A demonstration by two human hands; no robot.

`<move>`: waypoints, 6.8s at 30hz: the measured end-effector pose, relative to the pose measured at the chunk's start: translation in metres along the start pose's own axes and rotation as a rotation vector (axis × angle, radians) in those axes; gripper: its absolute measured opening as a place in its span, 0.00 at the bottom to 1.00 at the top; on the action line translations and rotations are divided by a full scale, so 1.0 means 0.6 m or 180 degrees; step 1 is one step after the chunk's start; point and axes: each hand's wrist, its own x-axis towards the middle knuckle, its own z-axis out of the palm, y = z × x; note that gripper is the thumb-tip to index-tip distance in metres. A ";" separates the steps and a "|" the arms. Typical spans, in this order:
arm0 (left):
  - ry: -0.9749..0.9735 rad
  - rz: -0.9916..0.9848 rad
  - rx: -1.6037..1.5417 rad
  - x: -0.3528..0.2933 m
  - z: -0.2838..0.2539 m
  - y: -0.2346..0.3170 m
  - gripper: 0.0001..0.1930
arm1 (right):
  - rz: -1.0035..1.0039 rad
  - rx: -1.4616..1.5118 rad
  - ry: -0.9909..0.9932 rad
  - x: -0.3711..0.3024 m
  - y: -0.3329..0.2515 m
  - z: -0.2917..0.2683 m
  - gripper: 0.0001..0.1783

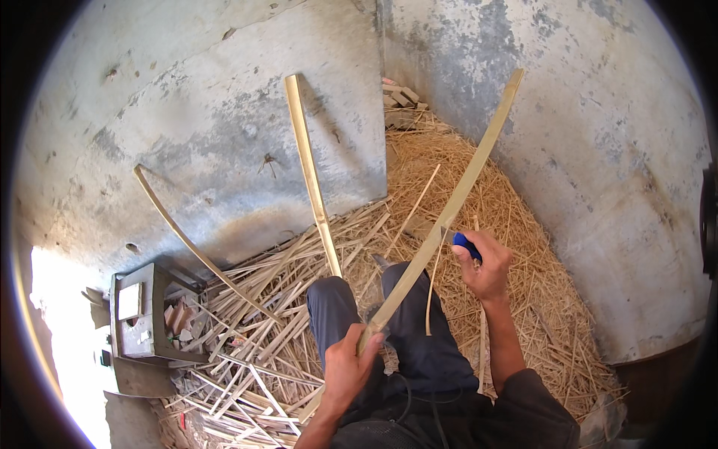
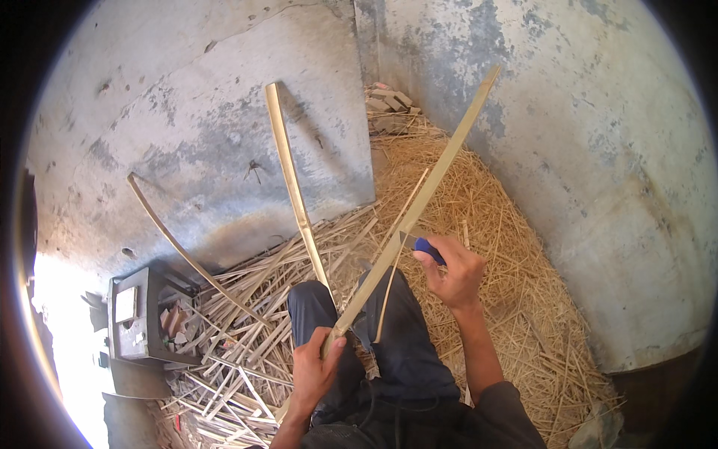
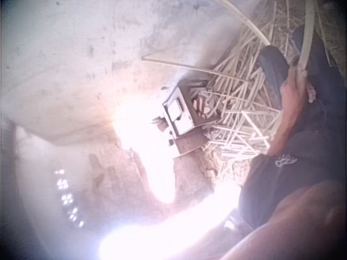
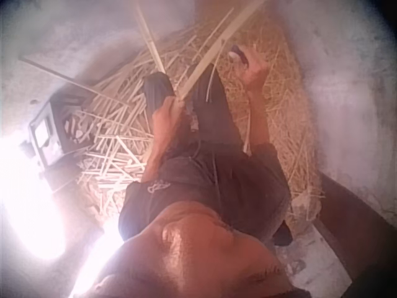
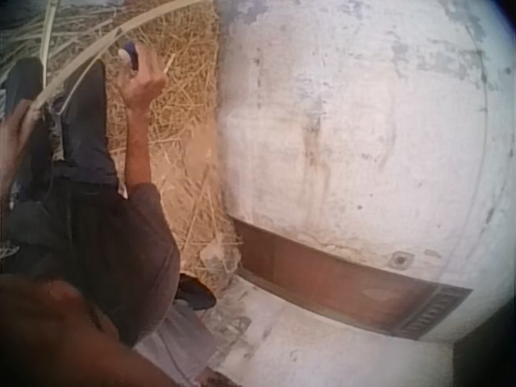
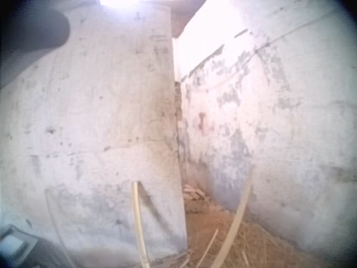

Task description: The person sits on a straw-covered floor and uses a knife to split a long bamboo pole into thin strips. They hold the pole against their leg and use the knife to carefully separate the bamboo fibers, creating multiple thin slats.

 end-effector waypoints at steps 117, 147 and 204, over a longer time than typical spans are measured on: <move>-0.0290 -0.0324 0.0230 -0.129 -0.118 -0.235 0.18 | 0.1147 -0.0838 0.1490 0.162 0.307 -0.131 0.24; -0.1071 -0.0194 -0.2147 0.071 0.003 -0.009 0.23 | -0.0057 0.1090 -0.0965 -0.075 -0.111 0.019 0.19; -0.0975 -0.0335 -0.0722 0.033 -0.007 0.022 0.17 | 0.0851 -0.0018 0.0324 -0.004 0.019 -0.032 0.19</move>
